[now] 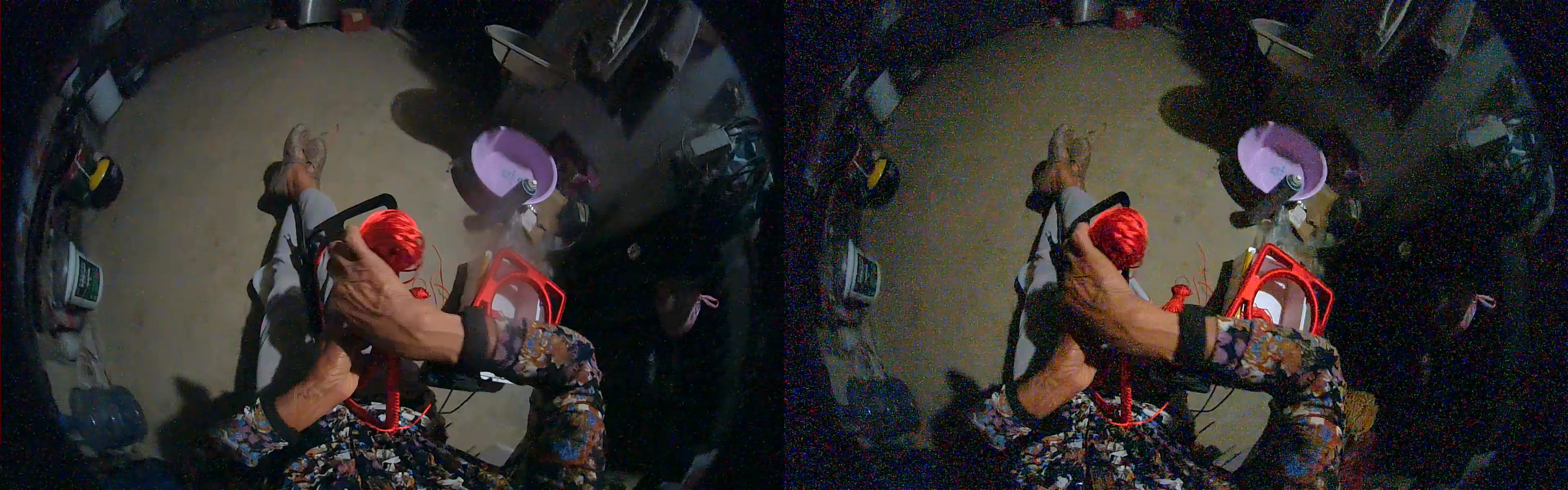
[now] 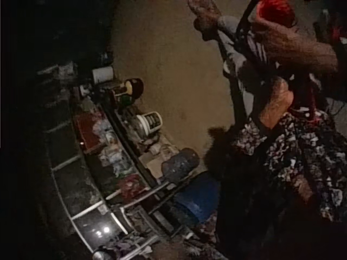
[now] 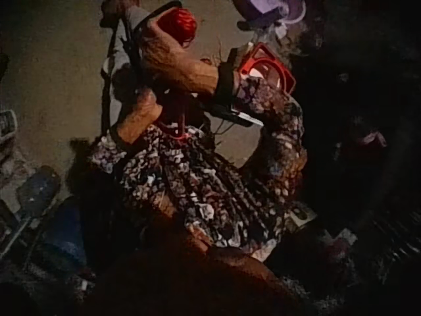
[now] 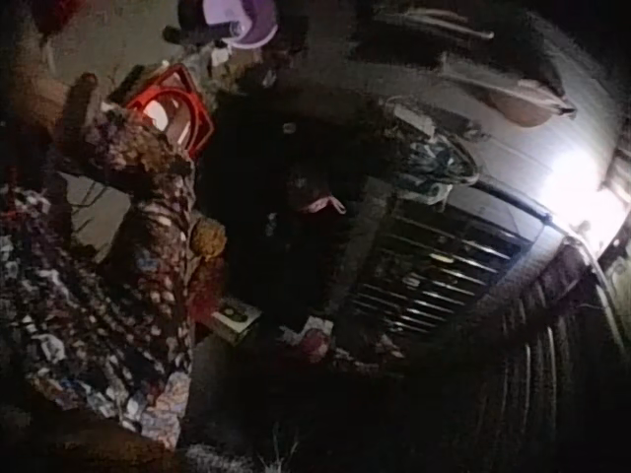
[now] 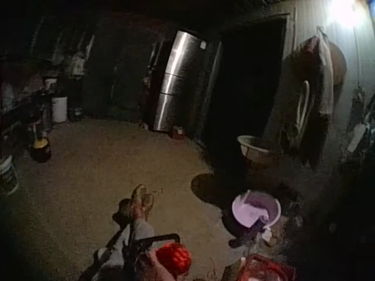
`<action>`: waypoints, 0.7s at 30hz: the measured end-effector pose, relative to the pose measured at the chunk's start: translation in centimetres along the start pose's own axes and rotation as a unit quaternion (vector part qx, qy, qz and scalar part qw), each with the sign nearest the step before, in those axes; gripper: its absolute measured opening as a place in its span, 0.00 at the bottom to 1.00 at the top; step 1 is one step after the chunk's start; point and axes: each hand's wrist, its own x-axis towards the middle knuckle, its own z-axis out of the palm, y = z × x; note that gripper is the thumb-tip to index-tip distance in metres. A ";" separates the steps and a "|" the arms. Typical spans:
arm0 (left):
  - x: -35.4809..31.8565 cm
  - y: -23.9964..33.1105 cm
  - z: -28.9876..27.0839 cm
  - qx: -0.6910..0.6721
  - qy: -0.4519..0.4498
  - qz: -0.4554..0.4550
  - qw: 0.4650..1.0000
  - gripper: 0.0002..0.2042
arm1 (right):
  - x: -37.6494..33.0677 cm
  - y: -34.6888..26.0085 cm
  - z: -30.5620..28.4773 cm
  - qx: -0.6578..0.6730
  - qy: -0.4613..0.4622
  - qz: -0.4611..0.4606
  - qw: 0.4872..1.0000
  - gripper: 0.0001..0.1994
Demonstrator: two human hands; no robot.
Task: The person is weaving a red plastic cord around a black chair frame to create the seat or backrest.
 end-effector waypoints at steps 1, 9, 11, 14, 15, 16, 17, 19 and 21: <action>-0.2 0.2 0.0 0.002 0.002 0.000 1.000 0.24 | 0.5 -0.1 -0.2 -0.019 -0.068 -0.037 0.997 0.19; -0.7 1.0 1.7 0.019 -0.033 0.010 0.999 0.23 | 0.6 0.1 2.8 0.125 0.114 -0.045 0.985 0.16; -0.7 1.2 1.4 -0.025 -0.024 -0.025 0.999 0.18 | -0.2 0.7 3.2 0.174 0.232 -0.031 0.957 0.16; -0.6 1.0 1.1 -0.066 -0.030 -0.043 0.996 0.15 | -1.5 1.3 2.2 0.239 0.338 -0.028 0.910 0.17; -0.4 0.8 1.0 -0.061 -0.048 -0.034 0.996 0.15 | -2.6 1.8 0.9 0.239 0.335 -0.026 0.911 0.17; -1.4 1.4 1.0 -0.053 -0.061 -0.010 0.997 0.16 | -3.9 2.7 -1.9 0.265 0.409 -0.009 0.873 0.16; -0.5 0.9 0.5 -0.053 -0.080 -0.004 0.995 0.16 | -5.0 3.3 -1.8 0.291 0.463 0.015 0.837 0.16; -0.2 1.0 -0.2 -0.053 -0.085 0.017 0.995 0.17 | -7.7 2.9 0.8 0.394 0.408 0.114 0.815 0.14; -1.3 1.5 1.6 0.102 -0.075 0.058 0.990 0.15 | -9.1 1.2 2.9 0.474 0.343 0.222 0.780 0.12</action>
